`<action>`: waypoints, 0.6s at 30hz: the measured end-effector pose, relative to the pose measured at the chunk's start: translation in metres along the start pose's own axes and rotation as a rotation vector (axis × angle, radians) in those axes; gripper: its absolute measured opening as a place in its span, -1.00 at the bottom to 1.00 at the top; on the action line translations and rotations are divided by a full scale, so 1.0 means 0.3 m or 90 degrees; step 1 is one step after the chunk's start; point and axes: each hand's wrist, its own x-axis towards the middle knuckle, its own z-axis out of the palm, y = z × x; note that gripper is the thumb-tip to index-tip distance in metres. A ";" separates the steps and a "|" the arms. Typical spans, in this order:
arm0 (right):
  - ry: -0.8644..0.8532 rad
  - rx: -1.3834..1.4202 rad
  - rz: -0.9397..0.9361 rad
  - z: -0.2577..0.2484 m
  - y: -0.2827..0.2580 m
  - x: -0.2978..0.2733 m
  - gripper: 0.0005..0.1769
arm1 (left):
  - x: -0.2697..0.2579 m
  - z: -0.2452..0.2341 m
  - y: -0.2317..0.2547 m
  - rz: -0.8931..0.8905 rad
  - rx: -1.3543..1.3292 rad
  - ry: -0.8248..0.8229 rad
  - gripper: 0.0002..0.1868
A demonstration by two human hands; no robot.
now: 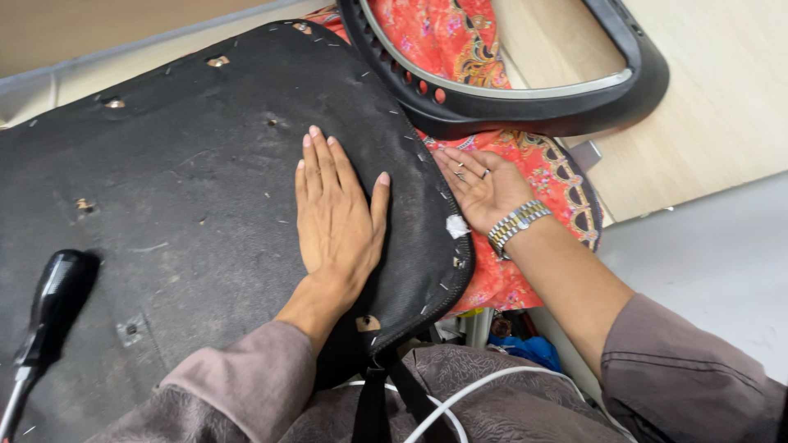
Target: The person uses a screwdriver to fasten screws into a black upholstered seat cushion. They repeatedly insert and tighten screws along the edges of the cushion while it rests on a patterned cloth surface.
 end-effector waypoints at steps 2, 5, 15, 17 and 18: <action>-0.016 -0.008 0.008 -0.009 -0.003 0.017 -0.54 | 0.020 0.026 0.036 0.023 -0.004 -0.004 -0.16; -0.056 -0.016 -0.012 -0.014 0.006 0.054 -0.55 | 0.045 0.062 0.088 0.038 -0.010 -0.015 -0.16; -0.160 -0.112 0.010 -0.032 0.016 0.127 -0.48 | 0.082 0.152 0.224 0.096 -0.081 -0.013 -0.20; -0.134 -0.139 0.026 -0.043 0.013 0.141 -0.48 | 0.092 0.169 0.249 0.106 -0.095 -0.009 -0.22; -0.128 -0.137 0.009 -0.050 0.014 0.152 -0.50 | 0.097 0.178 0.261 0.115 -0.098 -0.011 -0.25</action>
